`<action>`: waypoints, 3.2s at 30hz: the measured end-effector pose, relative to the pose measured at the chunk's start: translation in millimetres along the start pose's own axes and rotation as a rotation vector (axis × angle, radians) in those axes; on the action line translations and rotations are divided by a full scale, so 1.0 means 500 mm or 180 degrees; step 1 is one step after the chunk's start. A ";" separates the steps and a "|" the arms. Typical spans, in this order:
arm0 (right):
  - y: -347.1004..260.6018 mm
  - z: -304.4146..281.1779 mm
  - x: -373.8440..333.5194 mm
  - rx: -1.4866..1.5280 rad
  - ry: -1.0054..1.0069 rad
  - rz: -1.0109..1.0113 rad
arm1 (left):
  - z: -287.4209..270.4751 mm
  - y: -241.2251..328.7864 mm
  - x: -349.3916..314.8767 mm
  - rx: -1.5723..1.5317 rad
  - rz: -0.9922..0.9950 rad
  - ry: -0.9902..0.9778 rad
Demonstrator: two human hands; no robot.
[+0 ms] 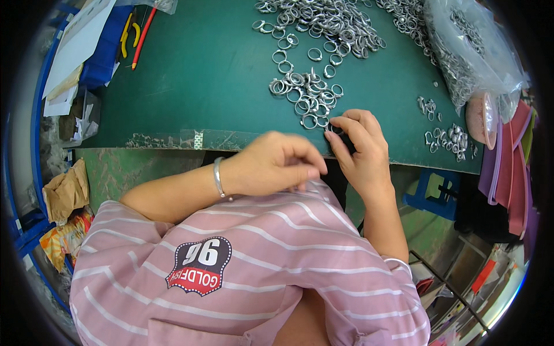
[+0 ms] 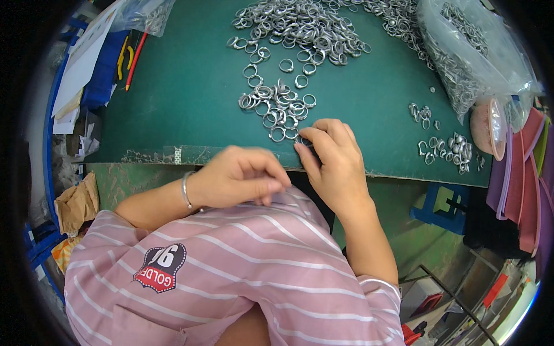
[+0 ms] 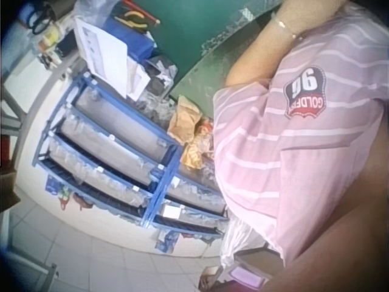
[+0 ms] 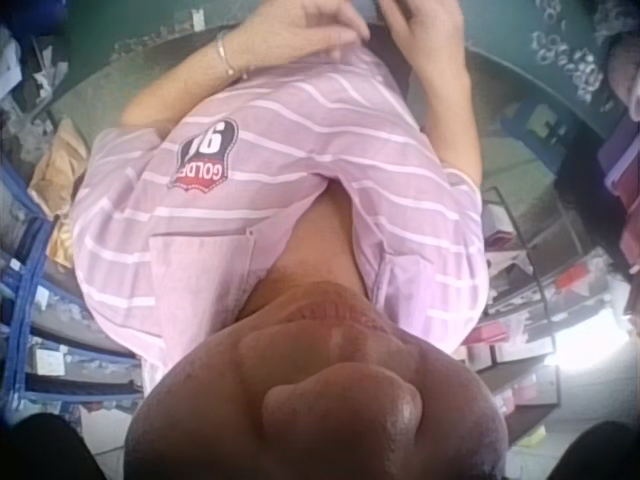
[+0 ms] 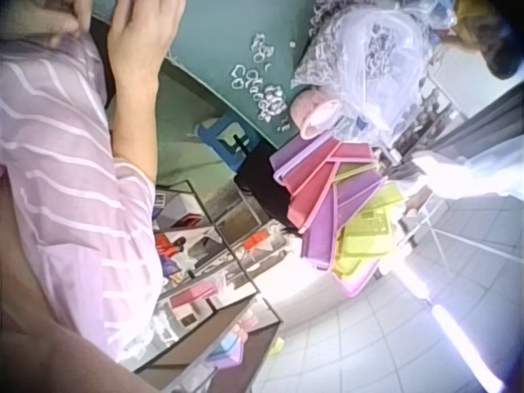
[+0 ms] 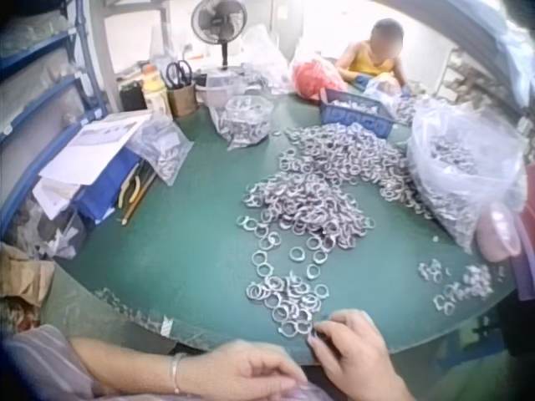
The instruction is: The person sorts metal rings with keychain clips by hand, picking them from a large pile on a green table and placing specific groups into separate bags or containers.
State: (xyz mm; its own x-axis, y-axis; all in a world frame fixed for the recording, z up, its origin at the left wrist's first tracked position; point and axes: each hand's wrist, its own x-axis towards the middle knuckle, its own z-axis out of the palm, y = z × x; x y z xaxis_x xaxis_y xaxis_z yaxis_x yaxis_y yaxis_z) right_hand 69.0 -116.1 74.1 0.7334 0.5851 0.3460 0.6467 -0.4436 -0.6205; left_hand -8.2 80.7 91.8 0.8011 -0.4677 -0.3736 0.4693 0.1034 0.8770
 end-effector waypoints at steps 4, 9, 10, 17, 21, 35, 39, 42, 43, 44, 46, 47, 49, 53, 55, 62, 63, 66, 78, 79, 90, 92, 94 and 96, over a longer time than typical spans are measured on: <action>-0.006 -0.006 -0.010 0.0101 -0.0108 0.0200 | 0.016 -0.074 0.022 -0.1478 -0.0790 -0.0934; -0.023 0.004 0.012 -0.0160 -0.0062 -0.0073 | 0.022 -0.161 0.083 -0.3780 -0.0914 -0.0334; -0.023 0.006 0.014 -0.0273 -0.0101 -0.0147 | 0.023 -0.159 0.088 -0.4009 -0.0958 -0.0337; -0.009 0.009 0.000 -0.0072 -0.0106 -0.0311 | 0.018 -0.181 0.101 -0.4423 -0.0465 -0.0702; -0.020 0.032 0.007 0.0123 0.0098 -0.0235 | 0.022 -0.179 0.102 -0.4503 -0.0612 -0.0539; -0.034 0.062 0.024 -0.0151 0.0412 0.0007 | 0.017 -0.184 0.100 -0.4495 -0.0747 -0.0472; -0.030 0.035 0.012 0.0187 0.0430 0.0424 | 0.016 -0.175 0.101 -0.4413 -0.0759 -0.0476; -0.011 0.002 -0.007 0.0469 0.0501 0.0762 | 0.009 -0.183 0.103 -0.4319 -0.0679 -0.0756; -0.010 -0.005 -0.012 0.0443 0.0457 0.0649 | 0.009 -0.183 0.104 -0.4344 -0.0692 -0.0739; -0.010 -0.010 -0.016 0.0418 0.0413 0.0534 | 0.009 -0.184 0.105 -0.4369 -0.0704 -0.0721; -0.018 -0.007 -0.019 0.0382 0.0191 0.0281 | 0.010 -0.182 0.107 -0.4319 -0.0680 -0.0762; -0.013 0.002 -0.024 0.0407 0.0149 0.0135 | 0.011 -0.181 0.108 -0.4315 -0.0685 -0.0740; -0.004 0.014 -0.031 0.0417 0.0253 -0.0021 | 0.011 -0.180 0.107 -0.4290 -0.0571 -0.0782; -0.009 0.009 -0.019 0.0174 0.0224 -0.0054 | 0.013 -0.171 0.105 -0.4311 -0.0634 -0.0616; -0.018 0.023 -0.005 0.0266 0.0426 -0.0140 | 0.017 -0.177 0.109 -0.4359 -0.0628 -0.0492; -0.022 0.052 0.004 -0.0008 0.0462 -0.0067 | 0.018 -0.167 0.098 -0.4328 -0.0695 -0.0346; -0.022 0.049 0.003 0.0001 0.0448 -0.0041 | 0.016 -0.178 0.101 -0.4389 -0.0652 -0.0435; -0.035 0.050 0.013 -0.0031 0.0416 0.0068 | 0.014 -0.181 0.101 -0.4394 -0.0634 -0.0491; -0.032 0.051 0.004 -0.0330 0.0330 -0.0085 | 0.011 -0.187 0.102 -0.4336 -0.0611 -0.0541; -0.030 0.048 -0.002 -0.0324 0.0351 -0.0065 | 0.012 -0.187 0.102 -0.4323 -0.0587 -0.0551; -0.029 0.071 0.007 -0.0436 0.0483 -0.0163 | 0.014 -0.180 0.102 -0.4220 -0.0634 -0.0557; -0.031 0.066 0.007 -0.0444 0.0522 -0.0094 | 0.016 -0.180 0.103 -0.4191 -0.0639 -0.0466; -0.043 0.068 0.022 -0.0526 0.0826 -0.0039 | 0.020 -0.179 0.103 -0.4166 -0.0724 -0.0311; -0.038 0.070 0.024 -0.0715 0.0661 -0.0051 | 0.024 -0.179 0.105 -0.4228 -0.0691 -0.0322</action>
State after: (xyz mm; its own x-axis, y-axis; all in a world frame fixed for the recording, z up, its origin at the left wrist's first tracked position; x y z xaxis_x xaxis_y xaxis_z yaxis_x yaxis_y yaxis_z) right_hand 58.4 -76.7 65.2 0.7350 0.4522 0.5052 0.6716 -0.5881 -0.4507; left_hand -12.7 36.3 -2.5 0.6618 -0.6390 -0.3921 0.6299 0.7575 -0.1714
